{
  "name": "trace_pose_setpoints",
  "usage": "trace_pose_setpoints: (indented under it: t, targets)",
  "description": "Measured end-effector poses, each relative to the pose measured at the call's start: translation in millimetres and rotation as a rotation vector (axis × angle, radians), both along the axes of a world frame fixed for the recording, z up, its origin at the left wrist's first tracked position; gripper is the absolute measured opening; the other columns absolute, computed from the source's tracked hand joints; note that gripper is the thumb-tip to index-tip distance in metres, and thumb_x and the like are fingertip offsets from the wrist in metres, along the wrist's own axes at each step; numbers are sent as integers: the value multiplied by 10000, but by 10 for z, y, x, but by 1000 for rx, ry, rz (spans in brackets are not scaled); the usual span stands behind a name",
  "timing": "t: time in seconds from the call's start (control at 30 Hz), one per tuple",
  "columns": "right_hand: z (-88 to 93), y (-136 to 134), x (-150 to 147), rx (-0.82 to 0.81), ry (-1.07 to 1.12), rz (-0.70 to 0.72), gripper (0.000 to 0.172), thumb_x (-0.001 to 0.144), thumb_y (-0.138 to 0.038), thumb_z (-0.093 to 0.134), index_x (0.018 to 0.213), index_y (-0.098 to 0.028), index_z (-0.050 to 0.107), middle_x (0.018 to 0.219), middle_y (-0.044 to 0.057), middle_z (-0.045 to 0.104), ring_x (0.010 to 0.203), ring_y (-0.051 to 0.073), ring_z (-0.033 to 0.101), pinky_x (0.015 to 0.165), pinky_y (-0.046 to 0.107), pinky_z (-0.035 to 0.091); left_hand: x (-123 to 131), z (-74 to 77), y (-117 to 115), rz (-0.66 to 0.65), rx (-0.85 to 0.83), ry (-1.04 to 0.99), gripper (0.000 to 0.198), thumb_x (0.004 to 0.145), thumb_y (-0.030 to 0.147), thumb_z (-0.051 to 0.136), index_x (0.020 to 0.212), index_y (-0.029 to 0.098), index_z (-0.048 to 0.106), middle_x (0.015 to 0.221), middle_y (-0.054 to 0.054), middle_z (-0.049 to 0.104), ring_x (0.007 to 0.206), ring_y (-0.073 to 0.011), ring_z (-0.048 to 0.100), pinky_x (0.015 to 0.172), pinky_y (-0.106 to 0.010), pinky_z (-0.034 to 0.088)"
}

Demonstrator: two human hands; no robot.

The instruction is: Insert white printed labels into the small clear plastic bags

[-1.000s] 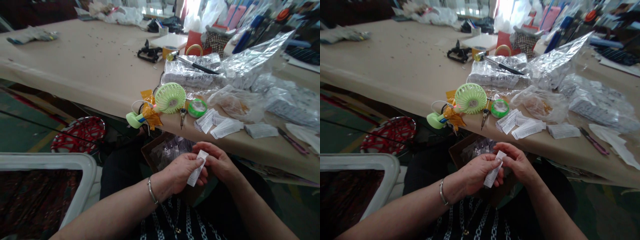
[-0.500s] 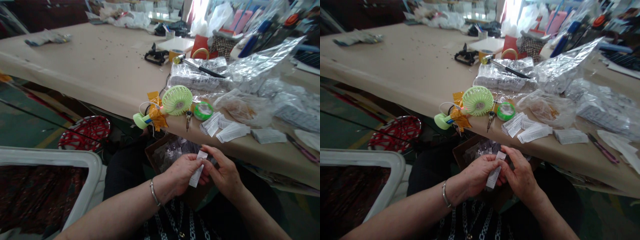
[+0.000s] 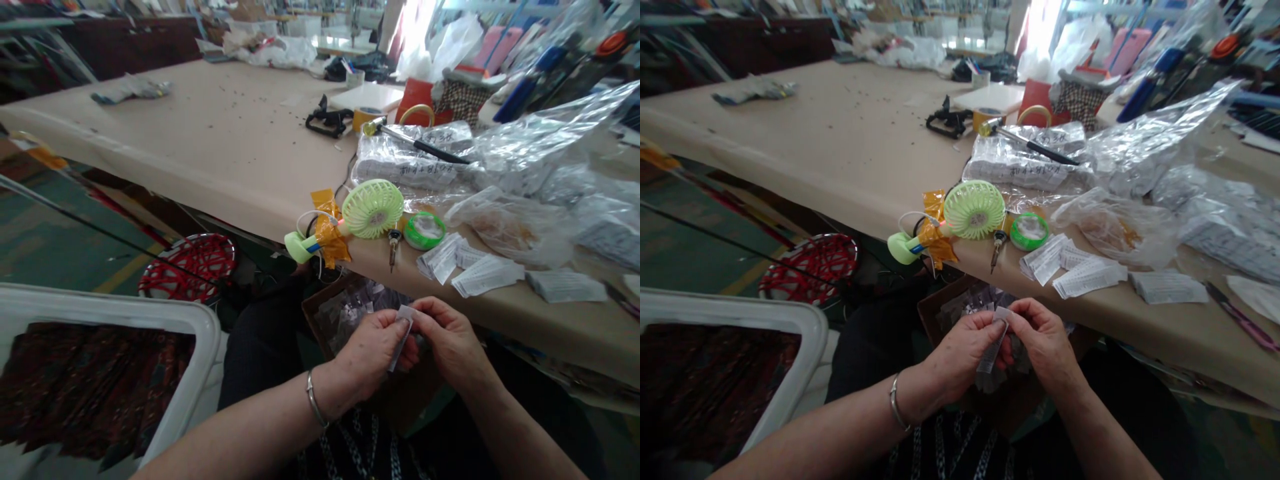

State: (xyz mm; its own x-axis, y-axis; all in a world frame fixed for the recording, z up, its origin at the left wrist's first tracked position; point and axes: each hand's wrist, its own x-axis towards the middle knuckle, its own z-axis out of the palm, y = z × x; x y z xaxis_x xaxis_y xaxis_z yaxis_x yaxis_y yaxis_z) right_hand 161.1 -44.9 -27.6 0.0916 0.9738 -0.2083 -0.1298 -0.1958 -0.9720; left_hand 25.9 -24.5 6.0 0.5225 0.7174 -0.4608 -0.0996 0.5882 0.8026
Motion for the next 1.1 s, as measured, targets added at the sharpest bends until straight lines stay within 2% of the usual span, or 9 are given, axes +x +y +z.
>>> trace_pose_setpoints:
  t: [0.13,0.3,0.4,0.57,0.8,1.1]
  targets:
    - [-8,70,-65,12,20,9,237,763,-396,672,750,-175,586,570,-28,549,456,101,486,450,216,419,-38,-65,31,7,104,43,342,815,441,519,653,141,534,558,8,523,485,-80,452,498,-211,357]
    - [40,228,-122,114,-53,-40,199,731,-357,692,721,-176,610,637,-26,569,576,105,520,538,198,429,-136,-170,176,90,451,209,219,840,288,507,735,136,625,679,0,574,651,-100,493,626,-221,382]
    - [50,316,-147,159,-142,-62,185,747,-353,678,733,-178,621,677,-21,584,639,108,521,593,197,424,-189,-122,296,118,631,351,174,837,241,520,821,151,667,755,-8,631,720,-116,540,685,-226,402]
    - [91,401,-179,222,-273,-82,173,798,-348,626,753,-181,618,667,-21,588,631,109,518,593,202,410,-203,-2,461,146,785,446,165,841,225,523,779,163,663,730,4,648,682,-106,558,654,-201,411]
    - [148,447,-197,284,-341,-90,141,823,-319,590,766,-191,610,635,-19,591,603,120,538,582,216,426,-193,-15,543,136,878,478,216,869,256,484,759,172,649,699,6,630,645,-105,548,623,-203,404]
    - [147,485,-193,359,-415,-109,122,844,-292,571,773,-197,599,631,-22,577,601,119,535,584,224,425,-181,-11,562,140,893,453,247,878,272,465,726,175,634,678,10,609,636,-106,533,627,-201,398]
